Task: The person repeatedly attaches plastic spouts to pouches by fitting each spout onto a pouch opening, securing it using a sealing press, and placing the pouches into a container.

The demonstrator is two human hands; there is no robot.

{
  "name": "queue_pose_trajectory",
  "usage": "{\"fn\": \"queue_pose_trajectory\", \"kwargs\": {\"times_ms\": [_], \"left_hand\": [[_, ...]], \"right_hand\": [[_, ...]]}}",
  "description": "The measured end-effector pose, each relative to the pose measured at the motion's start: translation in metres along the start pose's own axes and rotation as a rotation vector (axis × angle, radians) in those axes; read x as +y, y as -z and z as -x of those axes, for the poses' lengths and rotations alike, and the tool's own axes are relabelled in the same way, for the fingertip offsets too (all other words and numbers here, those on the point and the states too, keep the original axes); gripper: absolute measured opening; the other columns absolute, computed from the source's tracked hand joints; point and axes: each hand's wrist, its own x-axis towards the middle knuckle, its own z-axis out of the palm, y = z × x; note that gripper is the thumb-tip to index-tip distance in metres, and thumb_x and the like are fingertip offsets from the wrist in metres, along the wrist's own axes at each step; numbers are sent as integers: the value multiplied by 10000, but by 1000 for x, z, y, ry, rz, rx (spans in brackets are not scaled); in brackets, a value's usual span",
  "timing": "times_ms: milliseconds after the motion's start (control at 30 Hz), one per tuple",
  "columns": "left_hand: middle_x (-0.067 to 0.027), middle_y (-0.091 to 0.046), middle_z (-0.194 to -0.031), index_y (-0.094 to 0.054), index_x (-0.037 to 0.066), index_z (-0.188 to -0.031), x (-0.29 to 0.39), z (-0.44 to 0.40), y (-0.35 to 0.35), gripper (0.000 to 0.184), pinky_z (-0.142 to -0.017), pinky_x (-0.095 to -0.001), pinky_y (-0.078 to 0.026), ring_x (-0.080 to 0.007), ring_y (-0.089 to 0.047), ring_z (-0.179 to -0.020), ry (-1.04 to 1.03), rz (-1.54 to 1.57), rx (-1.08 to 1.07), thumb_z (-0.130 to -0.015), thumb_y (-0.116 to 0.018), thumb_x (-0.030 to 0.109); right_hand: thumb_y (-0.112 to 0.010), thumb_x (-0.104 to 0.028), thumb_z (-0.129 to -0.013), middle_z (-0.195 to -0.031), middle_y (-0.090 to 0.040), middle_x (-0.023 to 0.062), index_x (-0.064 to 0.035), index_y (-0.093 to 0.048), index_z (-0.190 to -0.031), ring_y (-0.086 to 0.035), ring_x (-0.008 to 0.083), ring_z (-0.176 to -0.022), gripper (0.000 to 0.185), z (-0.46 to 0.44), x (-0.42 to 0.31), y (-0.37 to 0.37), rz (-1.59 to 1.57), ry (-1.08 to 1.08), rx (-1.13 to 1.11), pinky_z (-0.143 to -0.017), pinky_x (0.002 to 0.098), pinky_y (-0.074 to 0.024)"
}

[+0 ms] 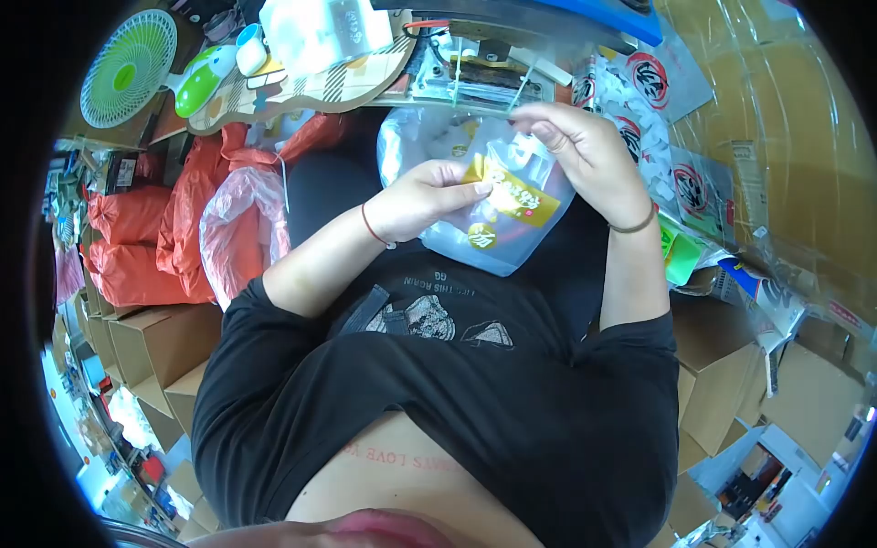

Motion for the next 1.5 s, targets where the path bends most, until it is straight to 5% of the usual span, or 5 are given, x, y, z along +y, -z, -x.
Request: {"fn": "queue_pose_trajectory", "kwargs": {"times_ms": [500, 667, 900, 1133, 1500], "left_hand": [[-118, -682, -1063, -575, -51, -1183, 39, -59, 49, 381, -763, -303, -566, -172, -686, -883, -156, 88, 316, -912, -704, 184], [-314, -410, -1427, -458, 39, -1395, 78, -53, 150, 637, -1054, -495, -404, -446, -466, -1293, -896, -1422, 1229, -896, -667, 376], [-135, -587, -1323, -569, 144, -1319, 38, 0, 152, 418, -1037, -500, -391, -339, -535, -1245, -643, -2062, 728, -938, -583, 314], [-51, -646, -687, -742, 22, -872, 40, 9, 89, 223, -605, -267, -462, -78, -541, -612, -432, -791, 555, -867, -767, 244], [-11, -728, -932, -710, 2, -1054, 27, -6, 10, 250, -787, -233, -507, -55, -636, -839, -48, -34, 18, -944, -695, 226]], "right_hand": [[-437, -416, -1057, -712, -542, 11, -53, -549, -883, -473, 49, -574, 418, 45, 35, -22, -317, -287, 189, -555, 195, -379], [-451, -395, -1060, -697, -467, -23, -19, -578, -847, -404, 60, -590, 451, 44, 30, -25, -167, -243, 305, -543, 227, -342], [-481, -284, -1054, -756, -553, 52, 3, -589, -910, -528, 137, -711, 339, 28, 23, -10, 121, -180, 190, -673, 284, -437], [-507, -178, -1038, -924, -572, 52, -15, -573, -1060, -566, 136, -850, 177, -12, -1, -36, 70, -11, 104, -795, 277, -462], [-522, -266, -1028, -976, -665, 108, 2, -641, -1115, -625, 226, -953, 305, -35, 3, 4, 296, 73, -27, -849, 320, -476]]}}
